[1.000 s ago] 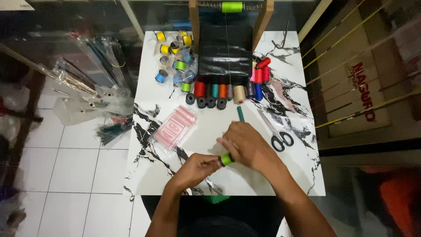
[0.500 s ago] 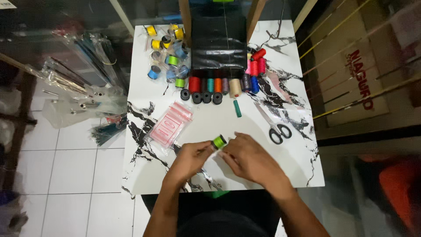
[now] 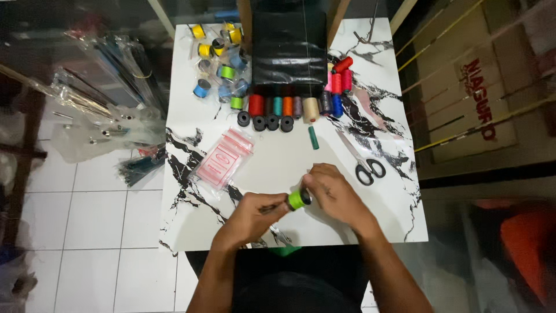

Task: The person winds green fishing line from a spool onto a larger reel mounted on a wooden stand. They hold the spool in their left hand and guide the line with their right hand, ensuring it winds evenly onto the reel.

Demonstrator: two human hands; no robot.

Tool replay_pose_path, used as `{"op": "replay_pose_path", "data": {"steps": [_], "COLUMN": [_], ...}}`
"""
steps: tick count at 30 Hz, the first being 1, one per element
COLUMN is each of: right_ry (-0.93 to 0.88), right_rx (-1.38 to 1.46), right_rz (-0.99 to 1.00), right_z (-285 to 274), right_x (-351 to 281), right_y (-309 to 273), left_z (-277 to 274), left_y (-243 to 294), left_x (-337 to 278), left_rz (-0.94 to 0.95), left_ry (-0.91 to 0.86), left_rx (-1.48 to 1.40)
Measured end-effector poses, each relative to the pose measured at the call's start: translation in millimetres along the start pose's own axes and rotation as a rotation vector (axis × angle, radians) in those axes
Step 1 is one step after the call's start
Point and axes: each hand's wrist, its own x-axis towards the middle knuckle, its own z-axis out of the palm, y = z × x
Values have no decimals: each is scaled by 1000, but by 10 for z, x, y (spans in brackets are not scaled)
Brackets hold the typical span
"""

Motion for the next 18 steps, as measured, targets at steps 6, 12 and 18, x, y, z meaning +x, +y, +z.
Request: {"op": "replay_pose_path", "data": {"steps": [6, 12, 18], "right_ry": [-29, 50, 68], "right_rx": [-83, -195, -238], "right_rz": [33, -99, -146], "right_z": [236, 223, 57], "right_x": [-342, -425, -357], "right_y": [-31, -167, -399], "left_z": [-78, -178, -195], "left_y": [-64, -294, -575], "left_x": [47, 34, 135], "left_rz": [13, 176, 137], "left_ry": [151, 117, 166], "left_rx": [-105, -201, -181]}}
